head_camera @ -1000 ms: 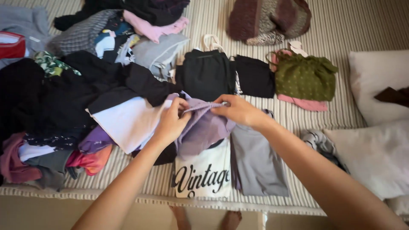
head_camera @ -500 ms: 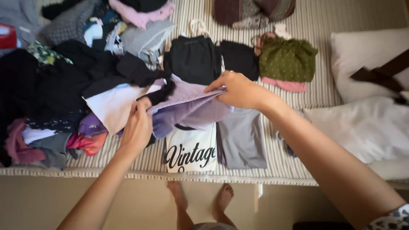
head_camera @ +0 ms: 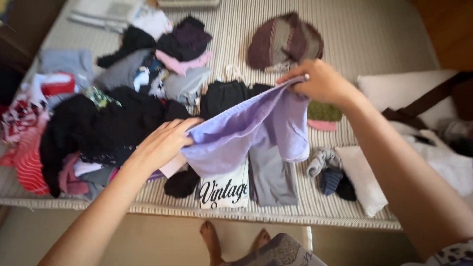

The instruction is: Folding various items of laundry on a bed and organizing them into a wooden closet.

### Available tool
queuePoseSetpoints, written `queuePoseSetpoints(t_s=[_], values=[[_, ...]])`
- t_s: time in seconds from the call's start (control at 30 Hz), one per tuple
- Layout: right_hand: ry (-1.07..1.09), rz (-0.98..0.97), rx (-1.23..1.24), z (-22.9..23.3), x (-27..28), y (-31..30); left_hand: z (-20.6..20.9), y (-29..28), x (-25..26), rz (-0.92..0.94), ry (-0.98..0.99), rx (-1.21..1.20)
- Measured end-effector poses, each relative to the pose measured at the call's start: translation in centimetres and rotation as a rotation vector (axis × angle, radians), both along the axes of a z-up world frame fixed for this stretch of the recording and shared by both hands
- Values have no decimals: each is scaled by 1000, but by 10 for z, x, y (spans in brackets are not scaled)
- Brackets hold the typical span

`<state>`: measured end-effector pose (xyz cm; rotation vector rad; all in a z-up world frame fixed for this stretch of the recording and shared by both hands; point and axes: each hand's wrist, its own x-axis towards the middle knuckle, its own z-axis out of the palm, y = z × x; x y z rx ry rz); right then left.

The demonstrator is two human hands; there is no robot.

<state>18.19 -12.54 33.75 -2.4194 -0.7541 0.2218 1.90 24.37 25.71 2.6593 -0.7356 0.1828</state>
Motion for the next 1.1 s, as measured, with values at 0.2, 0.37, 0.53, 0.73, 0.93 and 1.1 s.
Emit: queuePoseSetpoints(t_s=[0.2, 0.37, 0.53, 0.73, 0.93, 1.1], values=[[-85, -183, 71, 6, 13, -43, 32, 24, 12, 146, 267, -107], [-219, -323, 128, 39, 14, -57, 50, 49, 39, 119, 311, -230], [-203, -469, 246, 46, 29, -75, 59, 46, 47, 210, 494, -836], [-129, -473, 359, 86, 4, -71, 69, 29, 99, 248, 90, -980], [248, -687, 649, 45, 31, -69, 95, -2, 119, 542, -183, -735], [346, -589, 851, 51, 5, 15, 148, -66, 113, 631, -54, -729]])
